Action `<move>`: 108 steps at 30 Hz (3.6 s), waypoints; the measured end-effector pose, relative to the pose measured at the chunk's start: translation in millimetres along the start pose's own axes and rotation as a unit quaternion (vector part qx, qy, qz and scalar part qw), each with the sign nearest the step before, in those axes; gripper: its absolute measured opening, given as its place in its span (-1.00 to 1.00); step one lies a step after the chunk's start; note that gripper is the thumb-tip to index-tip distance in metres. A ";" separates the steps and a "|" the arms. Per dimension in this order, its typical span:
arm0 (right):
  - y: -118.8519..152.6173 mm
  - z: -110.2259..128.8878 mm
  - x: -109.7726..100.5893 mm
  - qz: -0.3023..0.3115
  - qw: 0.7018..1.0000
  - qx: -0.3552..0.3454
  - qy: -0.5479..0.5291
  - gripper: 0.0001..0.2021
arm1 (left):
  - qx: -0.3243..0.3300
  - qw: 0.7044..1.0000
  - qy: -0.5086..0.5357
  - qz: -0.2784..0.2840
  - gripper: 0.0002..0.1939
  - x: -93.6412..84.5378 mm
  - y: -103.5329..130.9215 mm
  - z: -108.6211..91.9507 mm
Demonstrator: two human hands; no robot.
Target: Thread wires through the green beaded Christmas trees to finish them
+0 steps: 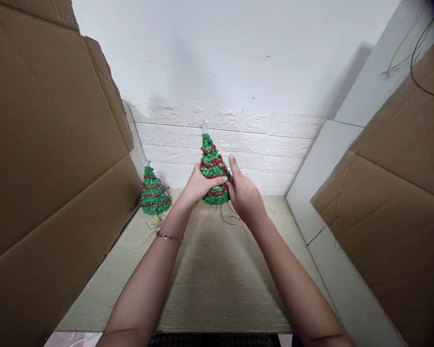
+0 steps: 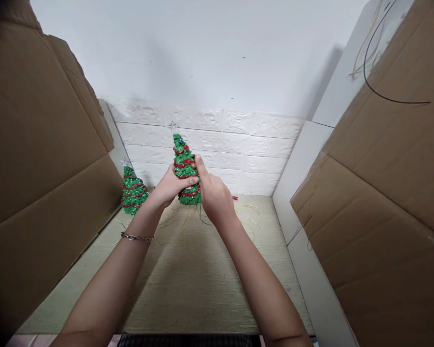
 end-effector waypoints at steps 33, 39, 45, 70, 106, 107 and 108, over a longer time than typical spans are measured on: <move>-1.6 -5.6 -10.4 -0.013 0.998 0.005 0.065 -0.82 | 0.008 0.997 0.077 -0.015 -0.50 -12.6 -3.1 -5.2; -4.1 -2.8 5.6 0.010 1.000 -0.003 0.002 -0.81 | 0.020 0.999 0.028 -0.002 -0.47 -2.0 -1.8 -2.6; -2.1 -8.5 2.1 -0.011 0.993 0.041 -0.107 -0.68 | 0.064 0.994 0.063 -0.056 -0.45 -15.2 -2.1 -10.0; -2.5 -0.9 -5.6 0.002 0.994 0.007 0.110 -0.78 | 0.028 0.999 0.028 -0.007 -0.50 -2.8 0.6 -6.9; -1.5 -23.0 -10.3 -0.069 0.929 0.116 -0.345 -0.82 | 0.002 0.998 0.039 0.045 -0.59 -2.1 1.1 -7.2; -1.9 -23.9 -10.9 -0.077 0.920 0.117 -0.366 -0.83 | 0.004 0.998 0.038 0.044 -0.60 -3.0 1.2 -8.0; -2.2 -24.9 -11.0 -0.086 0.914 0.120 -0.377 -0.83 | 0.004 0.998 0.039 0.042 -0.60 -3.6 1.4 -8.4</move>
Point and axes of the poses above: each hand's wrist, its own y-axis away from the middle knuckle, its own x-axis out of the palm, z = x × y, the point moved 8 cm from there along -y, towards the middle knuckle, and after that the axes turned 12 degrees about -x, right-handed, at the moved point
